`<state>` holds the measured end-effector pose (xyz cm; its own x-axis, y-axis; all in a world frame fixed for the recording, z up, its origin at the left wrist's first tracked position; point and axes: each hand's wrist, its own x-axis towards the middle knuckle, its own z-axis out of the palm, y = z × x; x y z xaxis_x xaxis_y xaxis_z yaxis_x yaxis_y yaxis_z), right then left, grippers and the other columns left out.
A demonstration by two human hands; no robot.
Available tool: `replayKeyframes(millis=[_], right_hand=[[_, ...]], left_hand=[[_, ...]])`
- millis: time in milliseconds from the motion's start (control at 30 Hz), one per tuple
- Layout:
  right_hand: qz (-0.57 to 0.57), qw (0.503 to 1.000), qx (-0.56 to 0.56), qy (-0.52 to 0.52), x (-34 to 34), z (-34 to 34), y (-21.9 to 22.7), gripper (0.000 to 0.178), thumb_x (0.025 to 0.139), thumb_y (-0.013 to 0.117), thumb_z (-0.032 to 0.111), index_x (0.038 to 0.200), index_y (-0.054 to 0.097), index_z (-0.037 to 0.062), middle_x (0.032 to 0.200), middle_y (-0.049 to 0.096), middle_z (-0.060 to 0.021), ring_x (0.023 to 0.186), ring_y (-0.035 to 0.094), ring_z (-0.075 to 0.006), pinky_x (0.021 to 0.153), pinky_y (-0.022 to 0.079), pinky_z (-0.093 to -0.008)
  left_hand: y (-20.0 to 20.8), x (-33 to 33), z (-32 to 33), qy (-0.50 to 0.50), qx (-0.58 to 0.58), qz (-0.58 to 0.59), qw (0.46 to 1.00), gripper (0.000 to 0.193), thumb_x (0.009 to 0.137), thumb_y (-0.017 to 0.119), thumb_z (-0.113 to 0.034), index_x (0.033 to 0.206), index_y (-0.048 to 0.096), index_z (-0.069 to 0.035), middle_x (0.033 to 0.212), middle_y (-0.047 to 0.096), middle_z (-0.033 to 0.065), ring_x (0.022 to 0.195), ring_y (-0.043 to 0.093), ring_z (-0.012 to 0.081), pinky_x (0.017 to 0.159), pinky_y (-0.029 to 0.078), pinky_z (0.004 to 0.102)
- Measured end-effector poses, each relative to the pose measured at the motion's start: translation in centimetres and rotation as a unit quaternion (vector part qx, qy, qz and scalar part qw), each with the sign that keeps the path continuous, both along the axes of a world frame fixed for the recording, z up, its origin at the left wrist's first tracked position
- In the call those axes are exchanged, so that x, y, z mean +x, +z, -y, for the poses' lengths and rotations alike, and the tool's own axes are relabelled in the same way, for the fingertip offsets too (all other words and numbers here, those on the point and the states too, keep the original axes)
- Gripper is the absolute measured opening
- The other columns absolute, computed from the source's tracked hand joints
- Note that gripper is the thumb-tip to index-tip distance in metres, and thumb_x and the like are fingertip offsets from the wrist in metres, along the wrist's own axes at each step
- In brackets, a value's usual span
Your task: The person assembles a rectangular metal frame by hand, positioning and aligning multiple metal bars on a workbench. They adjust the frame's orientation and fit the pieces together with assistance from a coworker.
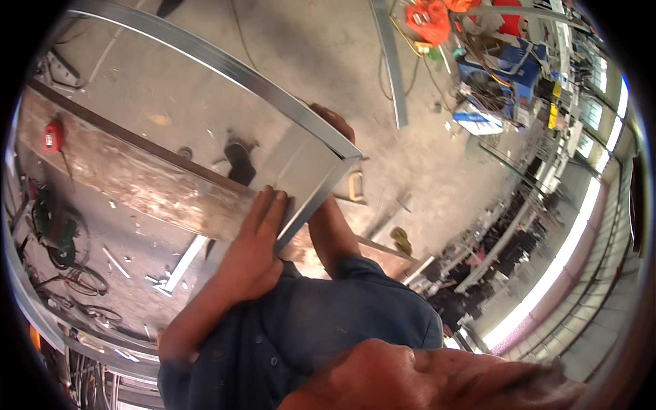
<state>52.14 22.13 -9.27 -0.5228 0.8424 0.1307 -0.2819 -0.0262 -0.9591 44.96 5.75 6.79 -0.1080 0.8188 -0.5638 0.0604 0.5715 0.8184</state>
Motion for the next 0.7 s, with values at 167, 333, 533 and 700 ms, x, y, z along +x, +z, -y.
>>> replayKeyframes(millis=[167, 333, 533, 700], right_hand=[[0.022, 0.999, -0.043, -0.015, -0.7, 0.4, 0.7, 0.072, 0.098, 0.027, 0.059, 0.125, 0.052, -0.0028, 0.128, 0.056, -0.0208, 0.116, 0.055, -0.0298, 0.096, 0.046, -0.0407], [0.019, 0.995, -0.091, -0.026, -0.5, 1.2, 0.9, 0.072, 0.098, 0.026, 0.058, 0.126, 0.052, -0.0028, 0.129, 0.055, -0.0206, 0.116, 0.055, -0.0297, 0.097, 0.046, -0.0410], [0.014, 0.995, -0.100, 0.012, 2.3, -0.9, 1.9, 0.083, 0.096, 0.017, 0.065, 0.134, 0.045, -0.0025, 0.138, 0.047, -0.0197, 0.124, 0.049, -0.0307, 0.100, 0.043, -0.0428], [0.081, 0.995, -0.056, 0.009, 2.8, -0.6, 4.2, 0.091, 0.092, 0.018, 0.072, 0.143, 0.033, -0.0022, 0.139, 0.045, -0.0195, 0.123, 0.049, -0.0319, 0.100, 0.044, -0.0438]], left_hand=[[-0.8, 1.7, 1.1, -0.034, 0.068, -0.055, 0.996, 0.093, 0.067, 0.056, 0.001, 0.149, 0.011, 0.002, 0.153, 0.014, 0.0279, 0.144, 0.014, 0.0394, 0.118, 0.020, 0.0406], [0.6, -1.4, 1.8, -0.036, 0.051, -0.013, 0.998, 0.097, 0.067, 0.055, 0.000, 0.151, 0.006, 0.001, 0.153, 0.011, 0.0300, 0.143, 0.017, 0.0407, 0.115, 0.025, 0.0423], [2.3, 1.4, 1.2, 0.021, 0.068, -0.021, 0.997, 0.092, 0.067, 0.049, 0.006, 0.150, 0.010, 0.000, 0.151, 0.017, 0.0323, 0.143, 0.017, 0.0405, 0.115, 0.025, 0.0423], [1.3, 2.2, 1.8, 0.031, 0.070, -0.029, 0.997, 0.092, 0.068, 0.051, 0.004, 0.151, 0.010, -0.001, 0.151, 0.016, 0.0319, 0.141, 0.023, 0.0420, 0.114, 0.028, 0.0420]])
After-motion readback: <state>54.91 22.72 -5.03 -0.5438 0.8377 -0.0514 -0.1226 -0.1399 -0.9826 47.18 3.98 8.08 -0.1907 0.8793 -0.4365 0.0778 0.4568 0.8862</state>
